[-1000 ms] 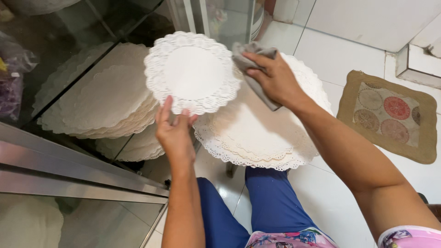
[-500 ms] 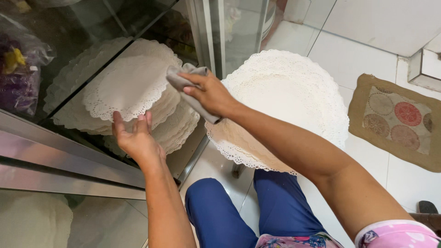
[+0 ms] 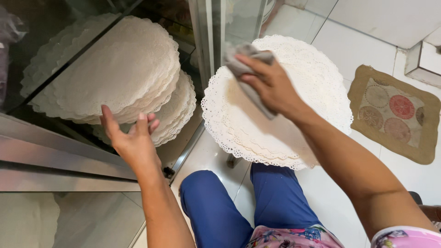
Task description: The person sits on the floor and wipes white lace dish racks with a gray cloth. They repeatedly pick up a rack from a glass cabinet, wipe its surface, and return it to the stack.
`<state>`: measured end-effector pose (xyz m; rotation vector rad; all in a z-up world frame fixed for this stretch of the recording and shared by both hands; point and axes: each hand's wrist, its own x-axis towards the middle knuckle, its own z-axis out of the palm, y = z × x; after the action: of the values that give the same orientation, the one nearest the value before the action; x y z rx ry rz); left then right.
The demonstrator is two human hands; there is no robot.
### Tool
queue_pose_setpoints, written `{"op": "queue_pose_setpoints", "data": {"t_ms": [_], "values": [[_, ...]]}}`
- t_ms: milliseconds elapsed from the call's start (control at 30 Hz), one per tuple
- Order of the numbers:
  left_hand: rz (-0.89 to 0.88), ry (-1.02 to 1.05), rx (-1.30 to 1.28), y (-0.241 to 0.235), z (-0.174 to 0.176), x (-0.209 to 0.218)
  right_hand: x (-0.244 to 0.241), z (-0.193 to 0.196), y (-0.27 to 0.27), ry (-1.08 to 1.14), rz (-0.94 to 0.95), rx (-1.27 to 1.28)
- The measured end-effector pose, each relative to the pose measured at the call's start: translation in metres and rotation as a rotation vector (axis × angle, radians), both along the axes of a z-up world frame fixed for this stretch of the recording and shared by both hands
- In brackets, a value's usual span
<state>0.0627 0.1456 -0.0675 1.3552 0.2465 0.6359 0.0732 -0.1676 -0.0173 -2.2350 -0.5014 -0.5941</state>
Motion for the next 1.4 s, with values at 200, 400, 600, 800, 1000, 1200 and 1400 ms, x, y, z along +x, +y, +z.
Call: {"op": "queue_pose_setpoints", "data": {"t_ms": [200, 400, 600, 800, 1000, 1200, 1400], "values": [[-0.323, 0.083, -0.044, -0.073, 0.020, -0.060, -0.054, -0.025, -0.071, -0.046, -0.330, -0.202], [-0.634, 0.232, 0.112, -0.128, 0.016, -0.086, -0.069, -0.071, -0.084, 0.014, -0.449, -0.233], [-0.586, 0.171, 0.204, -0.148, 0.002, -0.091, -0.066, -0.069, -0.079, 0.073, -0.485, -0.164], [-0.491, 0.164, 0.227, -0.159, 0.010, -0.093, -0.069, -0.070, -0.079, 0.088, -0.481, -0.111], [-0.509, 0.185, 0.247, -0.164, 0.001, -0.090, -0.069, -0.068, -0.077, 0.098, -0.467, -0.067], [-0.566, 0.261, 0.175, -0.165, 0.001, -0.093, -0.071, -0.066, -0.077, 0.107, -0.461, -0.041], [-0.651, 0.252, 0.450, -0.172, 0.019, -0.102, -0.068, -0.063, -0.082, 0.053, -0.404, 0.023]]}}
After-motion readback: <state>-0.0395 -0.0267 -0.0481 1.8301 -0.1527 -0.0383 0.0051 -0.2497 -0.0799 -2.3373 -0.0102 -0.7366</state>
